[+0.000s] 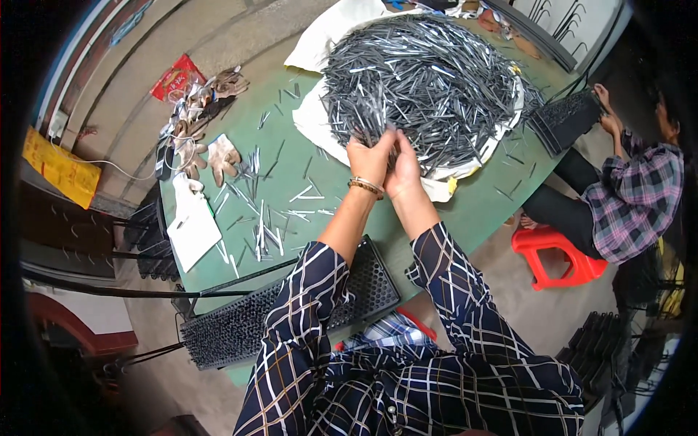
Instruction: Insert small plastic components into a honeycomb-style plastic frame.
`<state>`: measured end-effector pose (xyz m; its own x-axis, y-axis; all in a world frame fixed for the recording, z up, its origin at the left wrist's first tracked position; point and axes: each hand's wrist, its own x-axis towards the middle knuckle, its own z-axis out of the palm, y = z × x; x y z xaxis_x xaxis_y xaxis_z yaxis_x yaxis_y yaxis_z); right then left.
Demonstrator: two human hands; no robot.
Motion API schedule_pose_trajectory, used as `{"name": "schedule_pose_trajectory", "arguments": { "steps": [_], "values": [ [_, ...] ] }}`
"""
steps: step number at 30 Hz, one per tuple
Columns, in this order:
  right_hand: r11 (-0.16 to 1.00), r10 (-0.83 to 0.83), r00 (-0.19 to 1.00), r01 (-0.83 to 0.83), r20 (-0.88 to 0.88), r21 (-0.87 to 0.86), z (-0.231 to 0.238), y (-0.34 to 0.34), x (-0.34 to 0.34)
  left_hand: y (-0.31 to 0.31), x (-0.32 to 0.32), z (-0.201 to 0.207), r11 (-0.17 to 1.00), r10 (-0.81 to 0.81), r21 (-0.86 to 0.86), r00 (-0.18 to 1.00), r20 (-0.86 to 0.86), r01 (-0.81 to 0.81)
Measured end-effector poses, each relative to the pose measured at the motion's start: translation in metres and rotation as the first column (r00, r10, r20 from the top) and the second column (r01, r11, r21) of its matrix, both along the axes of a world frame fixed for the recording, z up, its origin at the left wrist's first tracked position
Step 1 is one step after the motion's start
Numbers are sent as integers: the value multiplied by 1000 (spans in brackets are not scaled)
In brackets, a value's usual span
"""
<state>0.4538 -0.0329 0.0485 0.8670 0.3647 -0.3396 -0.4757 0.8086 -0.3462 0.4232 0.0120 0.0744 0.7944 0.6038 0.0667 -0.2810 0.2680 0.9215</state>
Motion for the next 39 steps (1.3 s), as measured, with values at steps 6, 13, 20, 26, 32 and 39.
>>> {"name": "schedule_pose_trajectory", "arguments": {
  "steps": [6, 13, 20, 26, 32, 39],
  "values": [
    [987, 157, 987, -155, -40, 44, -28, 5, 5, 4, 2, -14, 990, 50, 131, 999, -15, -48],
    [974, 148, 988, -155, 53, 168, -45, -5, 22, -1, 3, -7, 787, 184, 596, 983, 24, -162],
    [969, 246, 966, -247, 83, 5, -26, -1, -6, 7, -1, -13, 663, 314, 728, 948, -58, -175],
    [951, 255, 962, -268, 102, 155, -35, 8, -4, 14, -7, -14, 441, 398, 884, 917, -35, -157],
    [975, 154, 975, -177, 163, 137, -94, -20, 63, -12, 13, -6, 774, 34, 633, 997, -70, 18],
    [994, 102, 991, -99, 85, -43, -31, 12, 15, 13, 8, -21, 941, -17, 334, 992, -124, 58]
  ]
}}
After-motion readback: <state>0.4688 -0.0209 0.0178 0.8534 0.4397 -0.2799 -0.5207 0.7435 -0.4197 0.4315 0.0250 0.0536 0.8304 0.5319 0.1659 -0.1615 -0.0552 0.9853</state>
